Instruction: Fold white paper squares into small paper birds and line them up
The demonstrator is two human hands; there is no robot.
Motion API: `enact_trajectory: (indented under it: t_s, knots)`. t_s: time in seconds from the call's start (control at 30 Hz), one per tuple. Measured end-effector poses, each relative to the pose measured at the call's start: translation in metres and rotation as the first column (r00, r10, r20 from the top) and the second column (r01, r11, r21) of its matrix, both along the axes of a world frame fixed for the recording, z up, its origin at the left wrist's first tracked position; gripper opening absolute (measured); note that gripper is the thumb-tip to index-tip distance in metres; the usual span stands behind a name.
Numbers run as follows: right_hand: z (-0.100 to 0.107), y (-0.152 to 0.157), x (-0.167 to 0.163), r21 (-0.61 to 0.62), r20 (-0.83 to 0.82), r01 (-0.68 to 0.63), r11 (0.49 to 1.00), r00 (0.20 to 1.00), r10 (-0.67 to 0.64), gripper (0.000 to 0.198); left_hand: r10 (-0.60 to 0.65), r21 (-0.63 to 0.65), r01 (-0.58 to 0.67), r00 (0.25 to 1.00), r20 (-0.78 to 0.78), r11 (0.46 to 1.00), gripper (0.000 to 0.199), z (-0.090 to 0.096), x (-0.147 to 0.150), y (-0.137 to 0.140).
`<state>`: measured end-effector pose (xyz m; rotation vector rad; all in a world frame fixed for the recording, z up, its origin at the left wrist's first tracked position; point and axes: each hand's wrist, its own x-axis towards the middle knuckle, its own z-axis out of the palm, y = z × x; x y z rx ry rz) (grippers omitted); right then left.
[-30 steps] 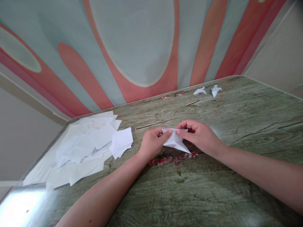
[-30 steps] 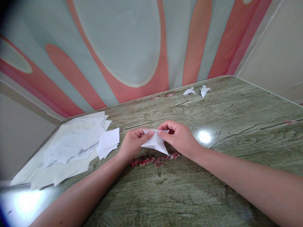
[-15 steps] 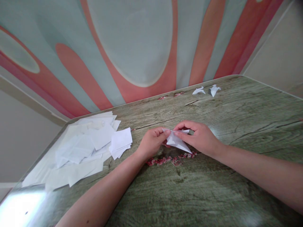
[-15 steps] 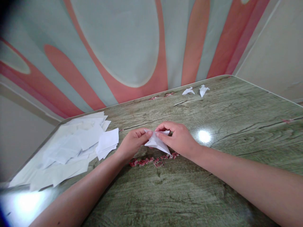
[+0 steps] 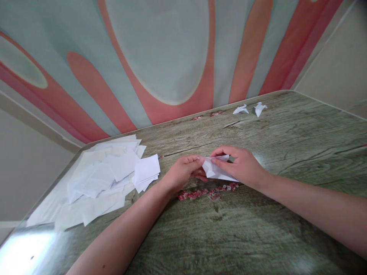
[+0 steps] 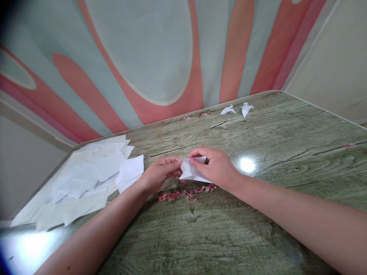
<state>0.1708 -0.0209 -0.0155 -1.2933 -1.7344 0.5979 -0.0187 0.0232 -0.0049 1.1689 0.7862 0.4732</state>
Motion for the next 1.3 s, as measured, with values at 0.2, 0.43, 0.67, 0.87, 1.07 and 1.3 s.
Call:
enact_trajectory:
  t_s: [0.2, 0.43, 0.67, 0.87, 1.07, 1.3]
  knots:
    - [-0.001, 0.0, 0.001, 0.099, 0.03, -0.054, 0.994, 0.998, 0.051, 0.01, -0.091, -0.135, 0.095, 0.995, 0.035, 0.986, 0.038, 0.001, -0.008, 0.006]
    - [-0.007, 0.0, 0.0, 0.091, 0.082, -0.121, 0.988, 0.99, 0.114, 0.013, -0.09, -0.2, 0.082, 0.996, -0.029, 0.976, 0.033, -0.003, -0.005, 0.004]
    - [-0.003, 0.0, 0.001, -0.07, 0.05, -0.011, 0.997, 0.999, 0.014, 0.02, 0.029, -0.04, -0.036, 0.986, -0.167, 0.999, 0.021, 0.0, -0.002, 0.003]
    - [0.0, -0.001, -0.001, -0.12, 0.017, 0.047, 0.992, 0.999, -0.045, 0.016, 0.305, 0.679, 0.047, 0.869, -0.39, 0.733, 0.019, 0.009, 0.003, -0.01]
    - [0.003, -0.004, -0.002, 0.037, 0.064, 0.109, 0.993, 0.992, -0.111, 0.011, 0.378, 0.864, 0.188, 0.841, -0.387, 0.467, 0.021, 0.009, 0.001, -0.017]
    - [0.017, -0.011, -0.003, -0.291, -0.067, 0.058, 0.955, 0.994, -0.081, 0.036, 0.509, 0.937, 0.276, 0.787, -0.348, 0.215, 0.03, 0.0, -0.005, -0.017]
